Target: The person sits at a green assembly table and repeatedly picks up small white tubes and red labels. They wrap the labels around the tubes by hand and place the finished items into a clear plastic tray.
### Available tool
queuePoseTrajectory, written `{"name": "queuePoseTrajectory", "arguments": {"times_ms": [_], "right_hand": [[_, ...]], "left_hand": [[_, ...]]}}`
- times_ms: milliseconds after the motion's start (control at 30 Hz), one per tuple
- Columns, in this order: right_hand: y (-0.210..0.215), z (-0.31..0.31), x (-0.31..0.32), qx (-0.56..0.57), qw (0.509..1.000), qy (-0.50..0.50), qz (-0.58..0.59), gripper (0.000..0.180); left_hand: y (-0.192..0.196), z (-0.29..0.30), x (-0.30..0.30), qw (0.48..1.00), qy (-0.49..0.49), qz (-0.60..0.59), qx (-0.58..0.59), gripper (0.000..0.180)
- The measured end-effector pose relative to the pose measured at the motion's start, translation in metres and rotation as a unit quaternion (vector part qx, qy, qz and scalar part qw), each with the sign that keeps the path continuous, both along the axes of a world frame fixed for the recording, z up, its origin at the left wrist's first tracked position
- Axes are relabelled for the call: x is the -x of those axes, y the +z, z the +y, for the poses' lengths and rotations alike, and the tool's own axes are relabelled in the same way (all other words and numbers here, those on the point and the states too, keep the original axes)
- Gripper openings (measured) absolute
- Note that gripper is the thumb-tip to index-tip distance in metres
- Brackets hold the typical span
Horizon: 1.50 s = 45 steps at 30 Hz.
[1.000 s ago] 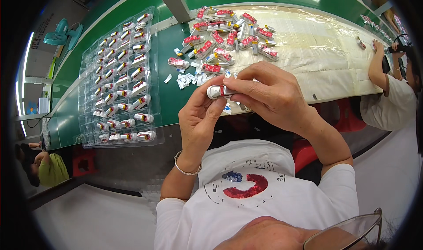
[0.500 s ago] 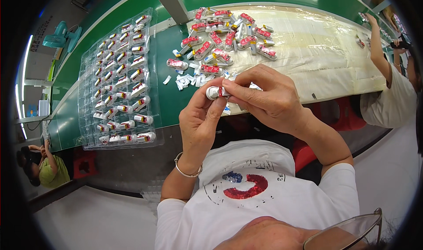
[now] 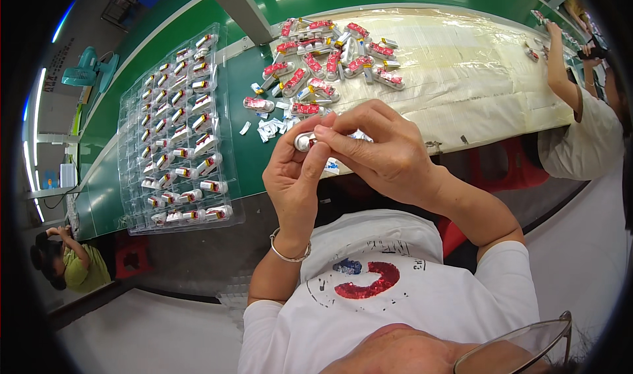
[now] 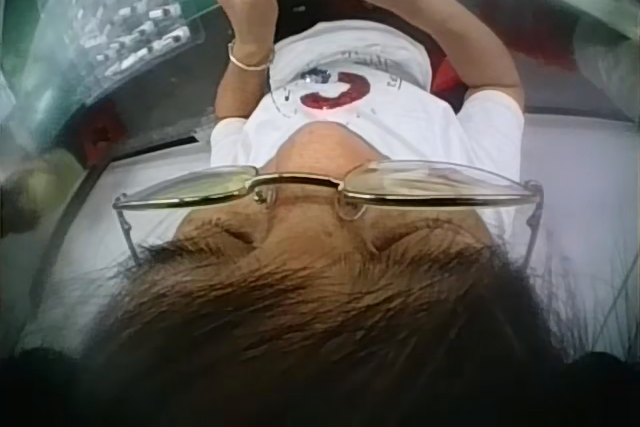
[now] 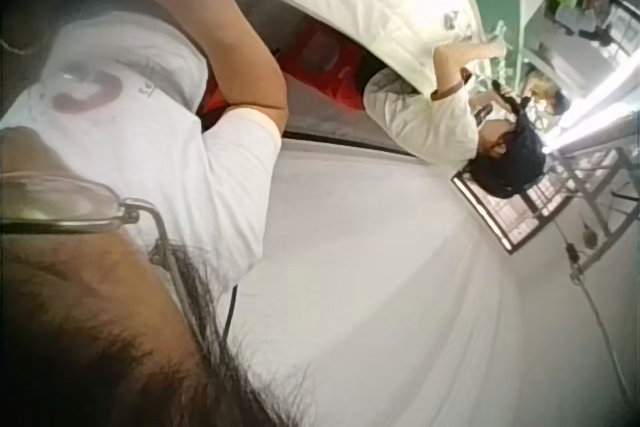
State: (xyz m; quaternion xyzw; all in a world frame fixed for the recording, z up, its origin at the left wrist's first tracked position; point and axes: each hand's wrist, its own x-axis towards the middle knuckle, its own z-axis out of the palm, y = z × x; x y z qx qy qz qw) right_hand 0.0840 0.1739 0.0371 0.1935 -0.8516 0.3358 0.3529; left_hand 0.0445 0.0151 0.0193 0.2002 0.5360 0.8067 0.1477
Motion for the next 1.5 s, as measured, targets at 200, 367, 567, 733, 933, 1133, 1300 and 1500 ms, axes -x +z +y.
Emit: {"name": "queuePoseTrajectory", "arguments": {"times_ms": [200,367,567,733,933,1133,1300,1500], "right_hand": [[0.005,0.004,-0.007,0.198,0.975,0.063,-0.077,0.051],[0.003,0.007,-0.013,0.273,0.946,0.089,-0.153,0.046],[-0.001,-0.004,-0.015,0.459,0.851,0.169,-0.192,0.040],[-0.011,-0.010,-0.008,0.522,0.819,0.159,-0.179,0.037],[-0.029,0.001,0.016,0.491,0.819,0.112,-0.275,0.037],[-0.025,0.010,0.015,0.552,0.744,0.160,-0.342,0.035],[-0.028,0.007,0.016,0.513,0.777,0.155,-0.331,0.030],[-0.025,0.002,0.021,0.481,0.795,0.142,-0.341,0.028]], "left_hand": [[-0.008,0.001,0.002,0.988,0.055,0.108,-0.094,0.034],[-0.011,0.004,0.004,0.984,0.043,0.152,-0.078,0.027],[-0.011,0.007,0.001,0.977,0.068,0.195,-0.051,0.023],[-0.011,0.004,0.004,0.980,0.083,0.179,-0.003,0.020],[-0.022,0.011,0.012,0.996,0.076,-0.021,-0.043,0.019],[-0.013,0.002,0.023,0.981,0.025,-0.169,-0.097,0.022],[-0.013,-0.008,0.027,0.970,0.011,-0.222,-0.102,0.027],[-0.014,-0.009,0.025,0.978,0.015,-0.194,-0.071,0.033]]}}
